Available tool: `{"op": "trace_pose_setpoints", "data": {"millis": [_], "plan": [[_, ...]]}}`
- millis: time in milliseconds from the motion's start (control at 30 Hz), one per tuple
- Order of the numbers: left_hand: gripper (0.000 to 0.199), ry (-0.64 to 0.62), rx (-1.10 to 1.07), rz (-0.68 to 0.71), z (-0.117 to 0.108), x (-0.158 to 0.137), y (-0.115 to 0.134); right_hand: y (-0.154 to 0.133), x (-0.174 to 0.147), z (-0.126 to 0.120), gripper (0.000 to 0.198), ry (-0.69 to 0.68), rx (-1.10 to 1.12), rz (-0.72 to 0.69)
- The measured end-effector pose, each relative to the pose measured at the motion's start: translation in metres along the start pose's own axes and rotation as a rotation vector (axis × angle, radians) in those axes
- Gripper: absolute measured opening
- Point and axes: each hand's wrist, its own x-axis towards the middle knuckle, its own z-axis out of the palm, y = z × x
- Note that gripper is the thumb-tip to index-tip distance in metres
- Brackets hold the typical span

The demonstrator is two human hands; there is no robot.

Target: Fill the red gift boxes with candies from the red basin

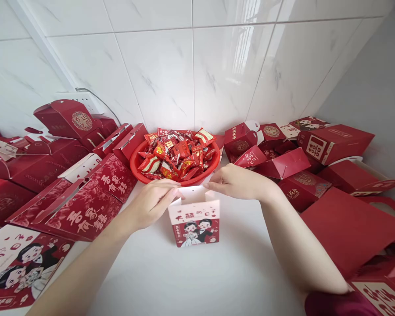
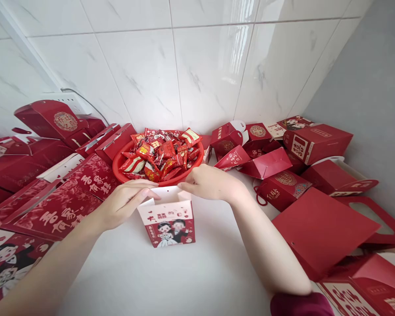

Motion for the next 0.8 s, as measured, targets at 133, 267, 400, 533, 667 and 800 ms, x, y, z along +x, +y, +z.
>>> {"op": "trace_pose_setpoints", "data": {"millis": [133,267,400,533,667,800], "plan": [[0.036,-0.066,0.022,0.003,-0.002,-0.001,0.002,0.009,0.002,-0.011,0.031,0.087,0.081,-0.007],[0.029,-0.116,0.088,-0.012,-0.007,-0.006,0.012,0.026,0.023,-0.015,0.026,0.258,0.185,0.222],[0.031,-0.100,0.135,-0.029,-0.006,-0.011,0.020,0.036,0.058,0.001,0.027,0.328,0.228,0.252],[0.030,-0.132,0.091,-0.044,-0.004,-0.010,0.020,0.037,0.083,0.025,0.027,0.319,0.136,0.058],[0.025,-0.196,-0.010,-0.066,0.000,-0.008,0.017,0.042,0.095,0.042,0.034,0.268,0.108,0.029],[0.023,-0.235,-0.056,-0.067,0.003,-0.006,0.014,0.048,0.098,0.044,0.041,0.233,0.116,-0.019]]}}
